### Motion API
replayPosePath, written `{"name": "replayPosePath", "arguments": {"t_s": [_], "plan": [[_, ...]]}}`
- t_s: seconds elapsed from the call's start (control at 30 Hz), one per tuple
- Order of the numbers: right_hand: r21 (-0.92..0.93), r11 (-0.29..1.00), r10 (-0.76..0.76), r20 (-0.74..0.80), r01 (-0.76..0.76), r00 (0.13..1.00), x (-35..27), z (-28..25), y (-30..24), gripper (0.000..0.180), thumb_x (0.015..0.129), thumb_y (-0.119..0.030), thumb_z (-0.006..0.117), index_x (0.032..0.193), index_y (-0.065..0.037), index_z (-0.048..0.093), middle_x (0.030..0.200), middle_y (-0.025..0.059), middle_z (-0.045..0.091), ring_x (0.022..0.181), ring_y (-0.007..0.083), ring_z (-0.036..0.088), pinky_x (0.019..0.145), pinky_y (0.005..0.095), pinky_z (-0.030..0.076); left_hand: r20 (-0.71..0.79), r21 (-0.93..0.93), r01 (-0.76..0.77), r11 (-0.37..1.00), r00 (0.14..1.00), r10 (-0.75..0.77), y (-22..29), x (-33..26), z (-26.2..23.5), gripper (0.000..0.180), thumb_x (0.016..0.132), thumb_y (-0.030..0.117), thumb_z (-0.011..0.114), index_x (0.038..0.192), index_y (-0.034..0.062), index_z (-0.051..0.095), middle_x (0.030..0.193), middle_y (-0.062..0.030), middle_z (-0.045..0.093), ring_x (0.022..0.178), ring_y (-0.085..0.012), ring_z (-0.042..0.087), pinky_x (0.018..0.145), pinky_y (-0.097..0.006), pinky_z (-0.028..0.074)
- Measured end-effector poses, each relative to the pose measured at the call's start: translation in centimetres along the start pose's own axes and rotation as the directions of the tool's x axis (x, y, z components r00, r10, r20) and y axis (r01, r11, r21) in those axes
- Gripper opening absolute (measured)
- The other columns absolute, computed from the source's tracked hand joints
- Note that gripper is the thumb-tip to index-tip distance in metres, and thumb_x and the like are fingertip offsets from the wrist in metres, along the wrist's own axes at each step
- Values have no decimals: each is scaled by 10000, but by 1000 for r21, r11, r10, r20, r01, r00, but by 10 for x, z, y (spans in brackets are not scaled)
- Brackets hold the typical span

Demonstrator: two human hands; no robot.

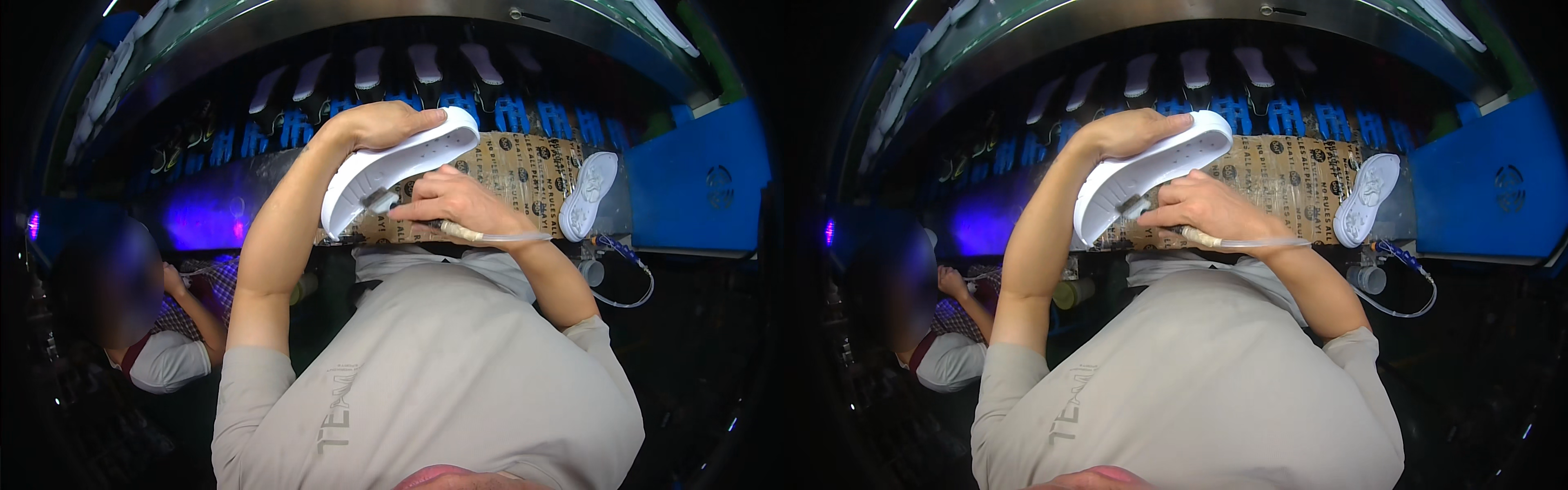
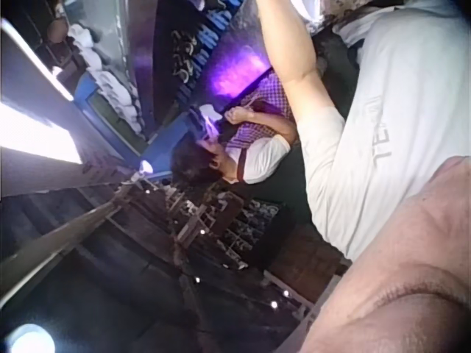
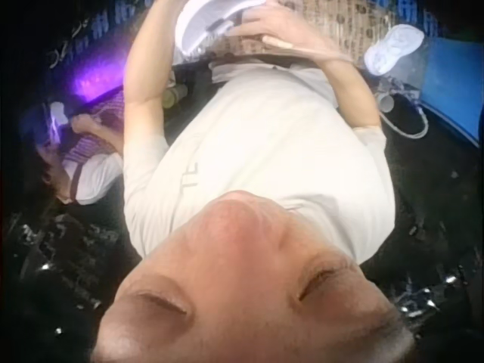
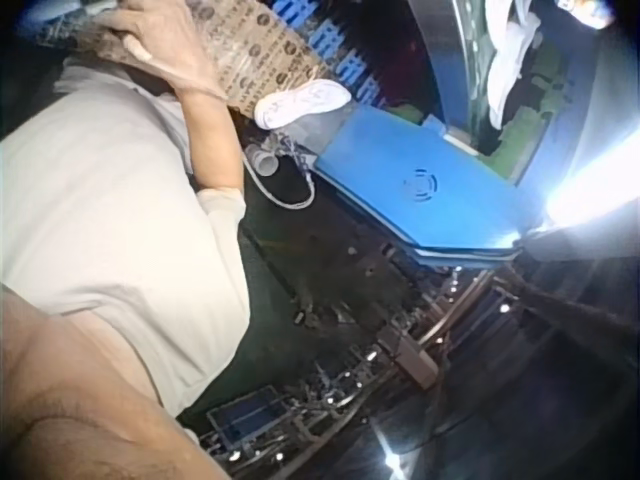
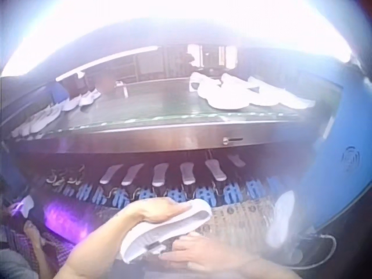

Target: The person picks up white shoe insoles from a conveyor belt, applies glue to the bottom surface using a brush, and places them back on the belt. The process is repeated for multiple insoles in a factory setting.

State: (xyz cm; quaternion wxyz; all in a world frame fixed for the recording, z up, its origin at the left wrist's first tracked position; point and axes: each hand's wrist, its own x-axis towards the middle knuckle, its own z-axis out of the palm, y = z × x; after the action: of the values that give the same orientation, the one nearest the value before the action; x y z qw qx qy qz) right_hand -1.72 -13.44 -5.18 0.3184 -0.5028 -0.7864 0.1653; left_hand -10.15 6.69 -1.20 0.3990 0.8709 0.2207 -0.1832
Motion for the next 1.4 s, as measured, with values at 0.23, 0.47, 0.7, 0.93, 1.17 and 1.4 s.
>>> {"name": "replayPosePath", "arguments": {"t_s": [0.23, 0.47, 0.7, 0.93, 1.17, 1.4], "plan": [[121, 991, 59, -50, -53, 997, 1, 19, -2, 327, 893, -243, 792, 1211, -168, 769, 825, 7, 651, 833, 181, 588, 885, 347, 469, 5, 23, -18, 1000, 1000, 18, 2, 4, 4, 847, 1006, 747, 365, 1245, 30, 748, 1195, -260, 725, 1086, -379, 712, 976, -420, 528], [296, 955, 13, -49, 2, 999, -13, 0, -9, 291, 897, -238, 793, 1159, -112, 790, 847, 31, 731, 779, 194, 606, 827, 350, 484, -22, -77, 45, 996, 999, -47, -8, 3, 5, 853, 998, 759, 381, 1275, 34, 733, 1242, -262, 709, 1122, -372, 703, 988, -419, 525], [354, 890, 447, -546, -289, 708, -21, -12, 22, 272, 933, -112, 731, 1188, -25, 767, 901, 79, 720, 767, 132, 613, 657, 290, 491, -147, -875, -118, 470, 989, -26, -38, 7, 44, 617, 1096, 509, 387, 1371, 1, 604, 1089, -244, 730, 891, -301, 779, 713, -328, 674], [377, 868, 362, -32, -324, 932, -26, 15, 2, 310, 905, -197, 778, 1177, -51, 767, 970, 97, 741, 860, 233, 676, 788, 416, 542, -180, -980, -188, 71, 978, 109, -70, 28, 75, 659, 1107, 524, 284, 1373, -4, 574, 1025, -228, 735, 865, -319, 761, 766, -459, 658], [443, 893, 384, -662, -77, 644, -55, -3, 18, 358, 968, -163, 702, 1273, 24, 701, 965, 63, 670, 764, 104, 555, 686, 244, 459, -367, -922, -382, 65, 915, 166, -27, -4, 35, 706, 1102, 535, 205, 1368, -9, 570, 987, -248, 731, 846, -347, 763, 716, -450, 658], [346, 882, 467, -727, -320, 503, -72, 15, 54, 303, 973, -110, 684, 1248, 16, 704, 952, 81, 667, 801, 147, 595, 732, 281, 481, -831, -534, -819, 210, 554, 44, 83, -6, -172, 565, 1124, 398, 291, 1373, -52, 525, 1021, -207, 728, 948, -297, 749, 823, -445, 641]]}}
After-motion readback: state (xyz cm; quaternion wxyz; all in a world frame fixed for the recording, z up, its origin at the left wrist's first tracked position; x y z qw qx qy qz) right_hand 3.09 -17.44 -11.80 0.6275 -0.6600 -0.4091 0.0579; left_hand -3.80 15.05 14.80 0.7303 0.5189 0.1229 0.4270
